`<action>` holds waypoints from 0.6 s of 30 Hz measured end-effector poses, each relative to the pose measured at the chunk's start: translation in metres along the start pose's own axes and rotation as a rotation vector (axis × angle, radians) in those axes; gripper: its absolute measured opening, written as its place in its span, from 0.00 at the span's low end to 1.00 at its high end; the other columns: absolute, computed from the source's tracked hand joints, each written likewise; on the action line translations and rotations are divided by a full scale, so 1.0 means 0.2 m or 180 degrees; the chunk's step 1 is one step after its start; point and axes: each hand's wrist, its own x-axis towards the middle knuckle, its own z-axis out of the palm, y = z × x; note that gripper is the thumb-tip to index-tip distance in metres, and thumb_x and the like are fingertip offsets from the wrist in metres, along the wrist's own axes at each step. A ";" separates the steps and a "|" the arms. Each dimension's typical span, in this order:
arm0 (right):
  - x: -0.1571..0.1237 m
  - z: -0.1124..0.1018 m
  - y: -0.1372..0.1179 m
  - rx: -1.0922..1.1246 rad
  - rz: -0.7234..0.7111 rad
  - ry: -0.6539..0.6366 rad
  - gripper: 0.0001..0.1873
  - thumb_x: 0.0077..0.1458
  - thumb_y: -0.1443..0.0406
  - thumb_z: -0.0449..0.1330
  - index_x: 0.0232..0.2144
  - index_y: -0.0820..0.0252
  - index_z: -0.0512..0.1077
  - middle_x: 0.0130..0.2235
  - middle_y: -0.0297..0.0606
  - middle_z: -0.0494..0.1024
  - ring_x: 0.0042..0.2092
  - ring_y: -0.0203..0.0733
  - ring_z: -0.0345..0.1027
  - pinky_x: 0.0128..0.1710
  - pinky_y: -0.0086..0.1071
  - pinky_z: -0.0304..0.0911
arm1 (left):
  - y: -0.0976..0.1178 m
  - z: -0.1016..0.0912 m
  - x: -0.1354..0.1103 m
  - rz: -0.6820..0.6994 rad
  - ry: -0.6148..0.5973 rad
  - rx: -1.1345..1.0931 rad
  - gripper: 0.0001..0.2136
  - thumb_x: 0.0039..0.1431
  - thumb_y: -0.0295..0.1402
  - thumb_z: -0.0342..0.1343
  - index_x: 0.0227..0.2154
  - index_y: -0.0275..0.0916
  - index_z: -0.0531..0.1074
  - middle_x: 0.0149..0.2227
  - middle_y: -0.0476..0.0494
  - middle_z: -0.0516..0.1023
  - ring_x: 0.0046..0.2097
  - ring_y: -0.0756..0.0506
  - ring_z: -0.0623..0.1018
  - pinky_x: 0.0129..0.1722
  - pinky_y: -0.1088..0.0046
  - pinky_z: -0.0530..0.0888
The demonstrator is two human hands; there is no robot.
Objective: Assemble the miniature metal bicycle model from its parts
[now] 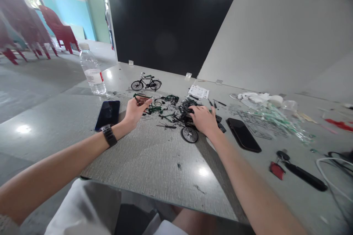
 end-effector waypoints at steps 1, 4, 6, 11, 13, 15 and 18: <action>0.00 0.00 0.00 0.0008 0.0001 -0.0018 0.16 0.65 0.68 0.51 0.52 0.56 0.71 0.51 0.46 0.79 0.59 0.57 0.63 0.62 0.64 0.41 | 0.00 0.00 0.00 0.0021 -0.0012 0.0025 0.12 0.52 0.41 0.69 0.31 0.37 0.77 0.27 0.47 0.74 0.28 0.51 0.72 0.24 0.76 0.69; 0.00 0.00 -0.02 0.0006 -0.0095 0.0008 0.16 0.64 0.67 0.52 0.52 0.56 0.71 0.52 0.45 0.80 0.58 0.56 0.64 0.62 0.61 0.43 | 0.00 0.00 0.00 0.0066 -0.0034 0.0076 0.12 0.52 0.41 0.68 0.31 0.37 0.77 0.27 0.46 0.74 0.27 0.51 0.71 0.24 0.76 0.69; 0.00 0.00 -0.03 0.0010 -0.0176 0.0051 0.17 0.64 0.67 0.52 0.53 0.56 0.71 0.51 0.44 0.80 0.57 0.56 0.65 0.62 0.58 0.45 | 0.00 0.00 0.00 0.0052 -0.0044 0.0109 0.12 0.52 0.41 0.68 0.31 0.37 0.77 0.27 0.46 0.75 0.27 0.51 0.71 0.24 0.75 0.69; 0.01 -0.01 -0.05 0.0112 -0.0289 0.0176 0.18 0.63 0.67 0.51 0.54 0.57 0.70 0.50 0.44 0.80 0.55 0.55 0.66 0.60 0.53 0.47 | 0.01 -0.01 0.00 0.0067 -0.0075 0.0272 0.13 0.53 0.41 0.67 0.33 0.36 0.77 0.27 0.46 0.75 0.27 0.51 0.71 0.24 0.75 0.68; 0.00 -0.03 -0.05 0.0144 -0.0337 0.0209 0.18 0.63 0.68 0.51 0.53 0.57 0.71 0.50 0.44 0.80 0.56 0.54 0.66 0.60 0.52 0.47 | 0.00 -0.01 0.00 0.0101 -0.0077 0.0304 0.13 0.53 0.41 0.67 0.33 0.36 0.77 0.27 0.46 0.75 0.27 0.51 0.71 0.24 0.75 0.67; 0.00 -0.06 -0.04 0.0176 -0.0452 0.0195 0.17 0.61 0.70 0.51 0.49 0.56 0.73 0.50 0.42 0.80 0.55 0.52 0.66 0.60 0.51 0.49 | -0.01 -0.01 0.00 0.0125 -0.0079 0.0316 0.13 0.52 0.42 0.67 0.33 0.37 0.77 0.27 0.47 0.75 0.27 0.51 0.70 0.23 0.76 0.67; 0.00 -0.10 -0.01 0.0275 -0.0754 -0.0174 0.14 0.56 0.70 0.54 0.42 0.54 0.75 0.46 0.39 0.81 0.52 0.51 0.68 0.56 0.49 0.54 | -0.03 -0.01 0.01 0.0171 -0.0096 0.0363 0.14 0.52 0.43 0.68 0.33 0.37 0.77 0.27 0.47 0.75 0.27 0.51 0.70 0.23 0.75 0.67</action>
